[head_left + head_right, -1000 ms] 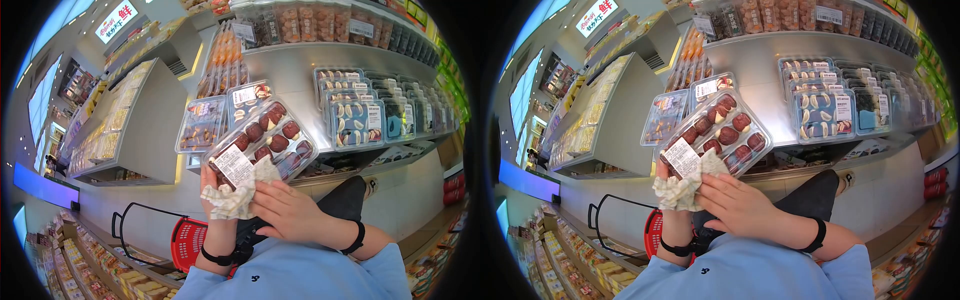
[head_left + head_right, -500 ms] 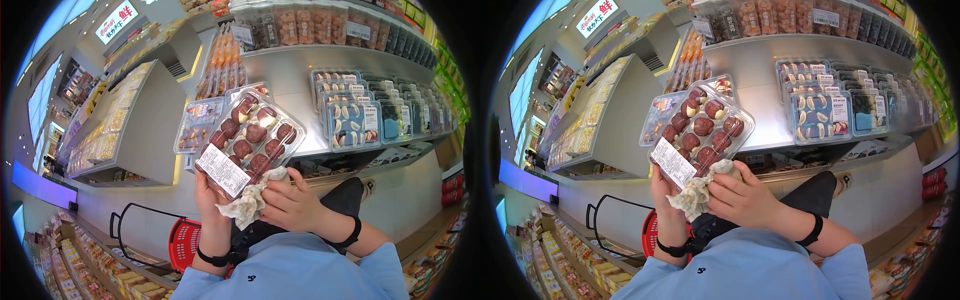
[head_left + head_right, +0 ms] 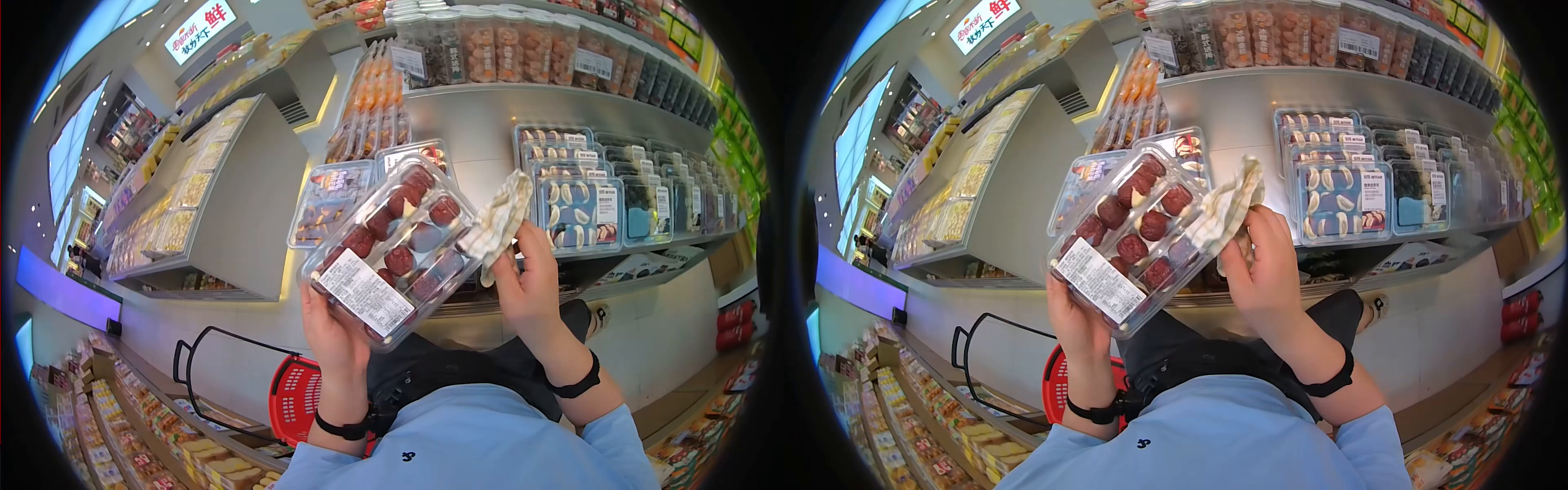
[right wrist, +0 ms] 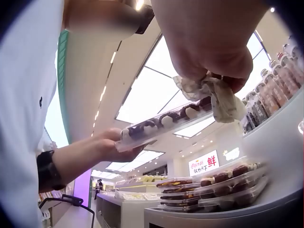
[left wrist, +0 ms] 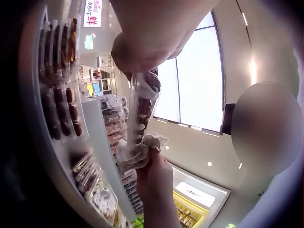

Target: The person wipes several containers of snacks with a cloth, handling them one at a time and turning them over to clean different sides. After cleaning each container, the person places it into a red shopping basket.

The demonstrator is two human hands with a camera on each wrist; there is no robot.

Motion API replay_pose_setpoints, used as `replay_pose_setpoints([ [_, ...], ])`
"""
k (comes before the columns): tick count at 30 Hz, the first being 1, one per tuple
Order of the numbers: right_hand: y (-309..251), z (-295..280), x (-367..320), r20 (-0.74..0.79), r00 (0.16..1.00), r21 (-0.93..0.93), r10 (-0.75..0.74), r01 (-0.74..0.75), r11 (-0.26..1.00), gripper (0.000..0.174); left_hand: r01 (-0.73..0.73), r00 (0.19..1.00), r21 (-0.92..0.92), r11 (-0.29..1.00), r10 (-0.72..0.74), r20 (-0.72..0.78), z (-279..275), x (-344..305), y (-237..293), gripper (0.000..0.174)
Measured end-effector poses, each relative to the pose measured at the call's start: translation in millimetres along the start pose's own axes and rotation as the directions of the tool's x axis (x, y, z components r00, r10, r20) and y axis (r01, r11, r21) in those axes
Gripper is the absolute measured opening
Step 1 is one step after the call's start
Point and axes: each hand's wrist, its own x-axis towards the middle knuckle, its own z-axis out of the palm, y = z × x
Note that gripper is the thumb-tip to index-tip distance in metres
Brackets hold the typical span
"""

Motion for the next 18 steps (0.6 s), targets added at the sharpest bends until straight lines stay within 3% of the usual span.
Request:
replay_pose_setpoints([
  [4,1.1,14.9,18.0,0.086,0.991,0.102,0.103,-0.111,0.989,0.024,-0.034,0.996,0.041,0.999,0.03,0.083,-0.1,-11.6,-6.7,0.03],
  [8,-10.3,20.8,46.3,0.041,0.999,0.151,-0.021,0.014,0.988,0.024,-0.027,0.996,0.06,0.998,0.022,0.083,3.0,-10.2,-6.1,0.031],
  [11,-8.7,28.5,62.0,-0.027,0.972,0.016,-0.234,0.235,0.972,0.024,-0.024,0.987,0.038,0.999,0.018,0.158,7.9,-11.3,-5.4,0.03],
  [14,-11.9,29.0,60.4,-0.001,0.948,-0.134,-0.317,0.314,0.94,0.025,-0.008,0.987,0.006,1.0,0.007,0.16,6.0,-11.0,-7.6,0.03],
  [18,-28.0,24.8,47.6,-0.035,0.974,-0.159,-0.225,0.217,0.963,0.024,-0.015,0.987,-0.014,1.0,0.017,0.162,8.2,-5.4,-4.8,0.03],
])
